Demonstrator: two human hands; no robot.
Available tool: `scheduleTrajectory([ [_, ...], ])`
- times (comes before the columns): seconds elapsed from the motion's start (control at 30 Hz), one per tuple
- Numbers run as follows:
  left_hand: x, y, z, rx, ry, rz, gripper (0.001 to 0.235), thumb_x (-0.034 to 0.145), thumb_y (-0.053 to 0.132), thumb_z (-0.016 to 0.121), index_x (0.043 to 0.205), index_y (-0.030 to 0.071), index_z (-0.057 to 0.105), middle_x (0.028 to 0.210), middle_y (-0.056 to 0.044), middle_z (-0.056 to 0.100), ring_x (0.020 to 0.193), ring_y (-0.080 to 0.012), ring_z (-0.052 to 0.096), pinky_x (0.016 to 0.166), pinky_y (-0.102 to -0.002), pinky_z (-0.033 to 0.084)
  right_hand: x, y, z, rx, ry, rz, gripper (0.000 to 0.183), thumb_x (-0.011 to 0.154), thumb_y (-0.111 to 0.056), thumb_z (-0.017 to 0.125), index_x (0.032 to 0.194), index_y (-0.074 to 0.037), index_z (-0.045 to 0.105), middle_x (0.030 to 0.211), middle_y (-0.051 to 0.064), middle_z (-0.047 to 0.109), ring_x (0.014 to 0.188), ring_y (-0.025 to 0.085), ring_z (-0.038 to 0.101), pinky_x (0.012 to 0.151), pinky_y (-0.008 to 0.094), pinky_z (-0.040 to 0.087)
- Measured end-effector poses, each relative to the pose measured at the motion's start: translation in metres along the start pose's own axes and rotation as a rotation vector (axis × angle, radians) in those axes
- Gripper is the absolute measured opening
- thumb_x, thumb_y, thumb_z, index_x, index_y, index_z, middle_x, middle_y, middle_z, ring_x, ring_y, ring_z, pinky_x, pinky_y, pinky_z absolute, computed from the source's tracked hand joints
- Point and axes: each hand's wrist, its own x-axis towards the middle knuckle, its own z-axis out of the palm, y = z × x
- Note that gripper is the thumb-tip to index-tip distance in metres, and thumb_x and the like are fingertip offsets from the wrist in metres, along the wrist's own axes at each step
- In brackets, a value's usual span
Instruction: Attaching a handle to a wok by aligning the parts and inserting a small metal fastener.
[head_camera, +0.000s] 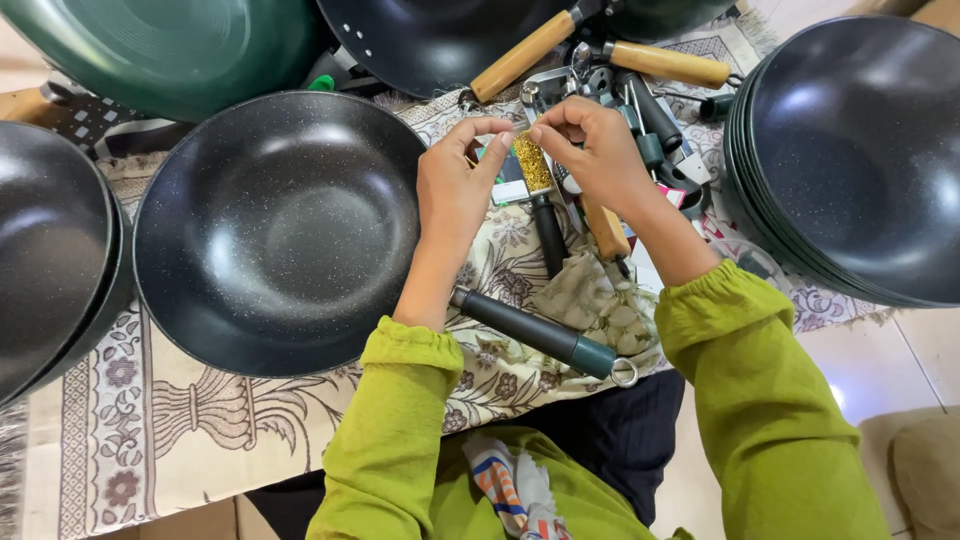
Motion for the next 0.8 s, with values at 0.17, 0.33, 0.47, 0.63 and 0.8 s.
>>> scheduleTrajectory([
  [0.17, -0.002, 0.001, -0.007, -0.086, 0.038, 0.017, 0.015, 0.097, 0.03, 0.064, 0.102, 0.023, 0.077, 0.079, 0.01, 0.065, 0.069, -0.0052, 0.05, 0.066, -0.023, 0.043, 0.019, 0.032, 0.015, -0.223, -0.028, -0.087, 0.013, 0.101, -0.019, 0.07, 0.097, -0.008, 0.077, 0.089, 0.004, 0.07, 0.075, 0.016, 0.058, 0.067, 0.033, 0.045],
  [0.33, -0.002, -0.003, -0.011, -0.136, 0.098, 0.026, 0.019, 0.099, 0.03, 0.06, 0.106, 0.021, 0.076, 0.088, 0.01, 0.068, 0.073, -0.0053, 0.05, 0.068, -0.023, 0.042, 0.034, 0.037, 0.03, -0.311, -0.086, -0.035, 0.013, 0.098, -0.023, 0.072, 0.097, -0.012, 0.079, 0.089, 0.001, 0.077, 0.075, 0.016, 0.065, 0.067, 0.035, 0.046],
  [0.47, -0.001, -0.011, -0.012, -0.181, 0.123, 0.046, 0.018, 0.1, 0.028, 0.061, 0.108, 0.019, 0.076, 0.087, 0.009, 0.067, 0.071, -0.0048, 0.049, 0.066, -0.023, 0.042, 0.041, 0.066, 0.043, -0.65, -0.081, -0.214, 0.008, 0.096, -0.018, 0.073, 0.095, -0.019, 0.081, 0.094, 0.0, 0.078, 0.083, 0.025, 0.068, 0.072, 0.043, 0.047],
  [0.63, 0.001, -0.015, -0.01, -0.22, 0.146, 0.043, 0.019, 0.1, 0.03, 0.063, 0.108, 0.019, 0.076, 0.079, 0.009, 0.061, 0.065, -0.0044, 0.043, 0.061, -0.022, 0.037, 0.045, 0.11, 0.058, -1.201, 0.009, -0.456, 0.01, 0.085, -0.019, 0.073, 0.079, -0.023, 0.078, 0.082, -0.003, 0.063, 0.087, 0.028, 0.055, 0.075, 0.044, 0.038],
  [0.8, 0.002, -0.017, -0.007, -0.265, 0.159, 0.083, 0.02, 0.101, 0.03, 0.062, 0.109, 0.018, 0.075, 0.096, 0.008, 0.071, 0.082, -0.0046, 0.058, 0.075, -0.022, 0.047, 0.047, 0.116, 0.064, -1.235, -0.005, -0.47, 0.013, 0.083, -0.017, 0.072, 0.071, -0.02, 0.077, 0.078, 0.0, 0.063, 0.084, 0.028, 0.055, 0.075, 0.044, 0.038],
])
